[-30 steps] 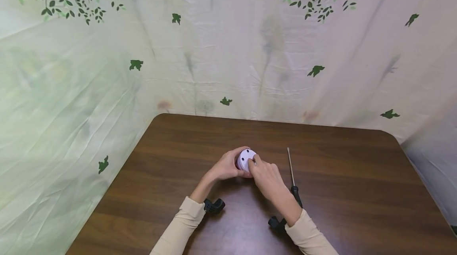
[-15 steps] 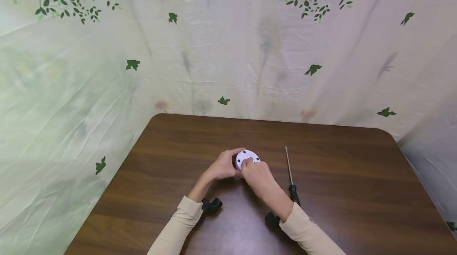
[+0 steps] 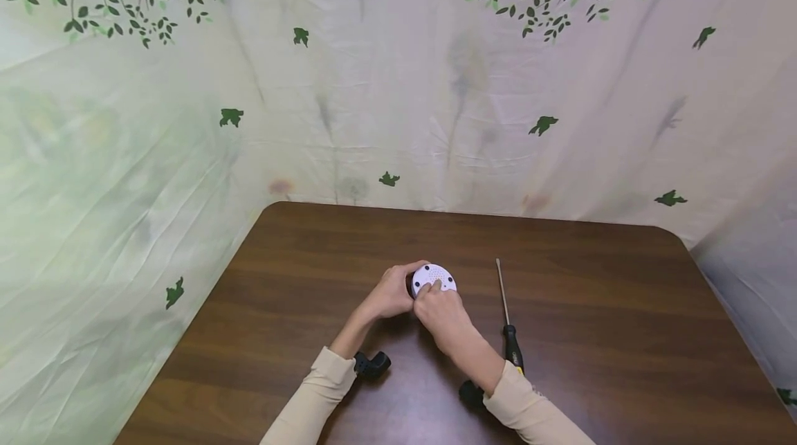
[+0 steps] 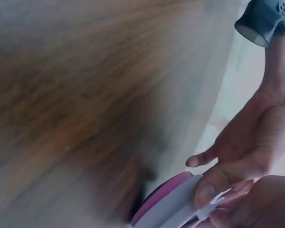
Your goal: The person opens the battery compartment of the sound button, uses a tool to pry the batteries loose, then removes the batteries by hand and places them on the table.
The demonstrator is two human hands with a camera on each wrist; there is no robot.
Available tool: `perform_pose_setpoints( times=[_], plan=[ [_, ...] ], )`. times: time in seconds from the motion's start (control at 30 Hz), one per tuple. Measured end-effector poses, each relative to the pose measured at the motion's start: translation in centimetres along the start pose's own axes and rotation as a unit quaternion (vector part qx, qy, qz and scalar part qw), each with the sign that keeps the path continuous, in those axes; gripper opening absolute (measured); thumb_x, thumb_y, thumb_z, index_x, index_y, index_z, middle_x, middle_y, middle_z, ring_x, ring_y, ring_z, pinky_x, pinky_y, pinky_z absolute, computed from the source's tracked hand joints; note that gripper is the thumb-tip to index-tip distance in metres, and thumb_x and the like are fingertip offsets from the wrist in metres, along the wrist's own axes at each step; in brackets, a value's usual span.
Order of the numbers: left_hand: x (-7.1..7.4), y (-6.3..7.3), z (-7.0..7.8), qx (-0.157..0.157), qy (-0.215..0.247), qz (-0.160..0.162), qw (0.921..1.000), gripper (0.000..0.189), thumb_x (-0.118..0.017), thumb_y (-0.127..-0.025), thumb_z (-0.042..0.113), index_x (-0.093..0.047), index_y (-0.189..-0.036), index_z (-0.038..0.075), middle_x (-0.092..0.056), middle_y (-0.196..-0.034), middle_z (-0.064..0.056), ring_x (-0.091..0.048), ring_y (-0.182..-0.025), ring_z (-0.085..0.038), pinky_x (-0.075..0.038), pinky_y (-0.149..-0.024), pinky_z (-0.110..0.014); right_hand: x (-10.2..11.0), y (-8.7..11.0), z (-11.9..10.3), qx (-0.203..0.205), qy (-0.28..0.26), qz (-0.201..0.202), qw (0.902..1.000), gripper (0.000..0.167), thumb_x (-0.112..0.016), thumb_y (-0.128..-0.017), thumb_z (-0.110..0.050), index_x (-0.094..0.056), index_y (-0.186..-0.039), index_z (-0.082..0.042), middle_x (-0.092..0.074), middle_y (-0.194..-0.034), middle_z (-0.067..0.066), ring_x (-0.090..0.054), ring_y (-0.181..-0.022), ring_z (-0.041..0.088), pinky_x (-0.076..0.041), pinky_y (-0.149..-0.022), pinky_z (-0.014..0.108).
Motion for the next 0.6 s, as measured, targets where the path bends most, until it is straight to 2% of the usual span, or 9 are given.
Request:
perform_pose_setpoints(
  times=[0.17,0.27,0.4,0.5,0.6],
  plan=[
    [0.1,0.1,0.0,0.007,0.006,0.003,1.0,0.064,-0.086,-0.067,0.006,-0.068,-0.128,0.007,-0.077,-0.106,-0.011,-0.066,-0.089,-0.02,-0.049,-0.078,-0.025,0.1,0.4,0.1,-0.019,-0.015,0.007,0.9997,0.03,-0.087,-0.075,-0.009,-0.07,-0.097,0.003,-0.075,-0.091,0.016,-0.063,-0.054,0.021,-0.051,-0.045,0.035],
    [0.2,0.1,0.0,0.008,-0.001,0.005,1.0,0.066,-0.086,-0.066,0.006,-0.068,-0.13,0.006,-0.077,-0.109,-0.012,-0.068,-0.093,-0.022,-0.05,-0.082,-0.028,0.1,0.6,-0.1,-0.015,-0.004,0.016,0.9998,0.026,-0.082,-0.079,-0.007,-0.071,-0.099,0.004,-0.076,-0.092,0.017,-0.064,-0.053,0.021,-0.05,-0.045,0.034],
    [0.2,0.2,0.0,0.007,-0.004,0.005,1.0,0.065,-0.086,-0.066,0.006,-0.068,-0.129,0.005,-0.077,-0.108,-0.011,-0.067,-0.092,-0.021,-0.05,-0.081,-0.026,0.2,0.8,-0.3,-0.01,0.005,0.025,0.9996,0.022,-0.079,-0.08,-0.005,-0.071,-0.099,0.004,-0.076,-0.089,0.016,-0.064,-0.054,0.021,-0.05,-0.045,0.034],
    [0.2,0.2,0.1,0.009,0.0,-0.001,1.0,0.064,-0.088,-0.067,0.008,-0.069,-0.128,0.006,-0.076,-0.109,-0.011,-0.067,-0.094,-0.022,-0.05,-0.081,-0.026,0.4,1.0,-0.3,-0.017,-0.003,0.036,0.9992,0.018,-0.08,-0.08,-0.007,-0.071,-0.094,0.0,-0.072,-0.078,0.011,-0.059,-0.049,0.02,-0.047,-0.043,0.033],
    [0.2,0.3,0.1,0.014,0.004,-0.003,0.9999,0.068,-0.093,-0.066,0.013,-0.068,-0.129,0.007,-0.077,-0.113,-0.011,-0.068,-0.098,-0.023,-0.05,-0.084,-0.027,0.6,1.1,0.1,-0.044,-0.044,0.049,0.9969,0.015,-0.083,-0.081,-0.014,-0.07,-0.082,-0.006,-0.065,-0.068,0.006,-0.055,-0.046,0.02,-0.043,-0.04,0.034]
  ],
)
Point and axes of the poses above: each hand's wrist, its own y-axis away from the middle knuckle, its own x-axis out of the back of the hand, z = x × y, the point moved 1 cm from there along -y, towards the middle knuckle
